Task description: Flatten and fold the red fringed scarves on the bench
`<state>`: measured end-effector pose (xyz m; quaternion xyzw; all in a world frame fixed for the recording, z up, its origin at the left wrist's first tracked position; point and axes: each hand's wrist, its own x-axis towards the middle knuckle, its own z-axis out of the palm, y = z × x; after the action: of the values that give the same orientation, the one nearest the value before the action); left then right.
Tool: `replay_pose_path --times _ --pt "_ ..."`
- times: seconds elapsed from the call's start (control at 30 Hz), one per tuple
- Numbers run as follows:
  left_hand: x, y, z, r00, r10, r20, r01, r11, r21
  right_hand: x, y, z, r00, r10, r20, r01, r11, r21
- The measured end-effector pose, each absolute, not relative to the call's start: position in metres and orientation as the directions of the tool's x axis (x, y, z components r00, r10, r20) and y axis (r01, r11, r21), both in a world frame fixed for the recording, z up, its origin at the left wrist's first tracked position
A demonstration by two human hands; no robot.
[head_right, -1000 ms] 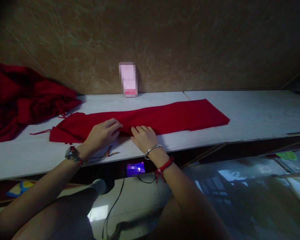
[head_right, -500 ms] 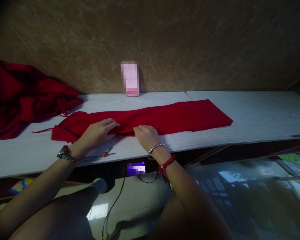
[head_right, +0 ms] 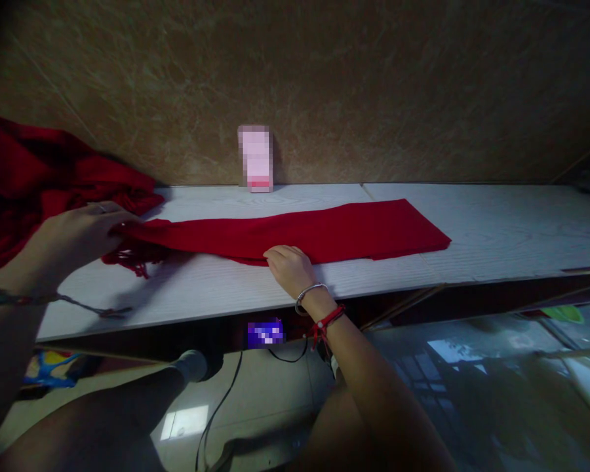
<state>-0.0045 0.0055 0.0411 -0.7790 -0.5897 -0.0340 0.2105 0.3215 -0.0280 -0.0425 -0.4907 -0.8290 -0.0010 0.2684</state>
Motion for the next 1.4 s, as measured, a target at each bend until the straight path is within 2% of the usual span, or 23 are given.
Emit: replay_pose_path --times 0.17,0.23,0.27,0.33,0.4,0.57,0.77,0.9,1.03,1.13,1.27,1.4 --pt "0.012 0.005 0.084 0.305 0.837 0.454 0.939 -0.185 -0.29 0.324 -0.028 -0.045 -0.355 0.779 0.517 0.797 0.541 -0.268" --pt "0.015 0.007 0.082 0.355 0.819 0.45 0.919 -0.218 -0.327 0.324 -0.028 -0.045 -0.349 0.788 0.508 0.798 0.534 -0.28" --pt "0.014 0.008 0.075 0.393 0.827 0.402 0.9 -0.256 -0.354 0.324 -0.029 -0.045 -0.363 0.797 0.482 0.797 0.534 -0.283" --pt "0.006 0.01 0.055 0.474 0.857 0.203 0.842 -0.373 -0.39 0.324 -0.029 -0.044 -0.409 0.817 0.406 0.796 0.538 -0.279" --pt "-0.006 0.01 0.032 0.501 0.863 0.072 0.816 -0.443 -0.371 0.323 -0.03 -0.043 -0.438 0.828 0.349 0.798 0.537 -0.272" --pt "-0.027 0.014 0.011 0.434 0.884 0.175 0.87 -0.359 -0.339 0.324 -0.03 -0.043 -0.45 0.824 0.344 0.798 0.544 -0.261" --pt "-0.005 0.038 0.054 0.314 0.854 0.416 0.937 -0.208 -0.281 0.325 -0.029 -0.046 -0.397 0.821 0.409 0.818 0.519 -0.248" --pt "0.009 0.065 0.082 0.365 0.767 0.528 0.93 -0.276 -0.242 0.326 -0.03 -0.048 -0.396 0.774 0.494 0.812 0.546 -0.205" --pt "-0.006 0.087 0.078 0.486 0.74 0.464 0.866 -0.334 -0.373 0.325 -0.031 -0.049 -0.464 0.764 0.449 0.807 0.573 -0.141" --pt "-0.027 0.093 0.051 0.486 0.775 0.404 0.839 -0.283 -0.465 0.324 -0.03 -0.049 -0.479 0.779 0.405 0.817 0.564 -0.118" --pt "-0.042 0.092 0.011 0.471 0.803 0.366 0.857 -0.318 -0.406 0.323 -0.029 -0.049 -0.486 0.77 0.414 0.817 0.569 -0.099" --pt "-0.043 0.089 -0.006 0.44 0.819 0.369 0.883 -0.321 -0.342 0.324 -0.03 -0.049 -0.502 0.746 0.438 0.807 0.586 -0.075"
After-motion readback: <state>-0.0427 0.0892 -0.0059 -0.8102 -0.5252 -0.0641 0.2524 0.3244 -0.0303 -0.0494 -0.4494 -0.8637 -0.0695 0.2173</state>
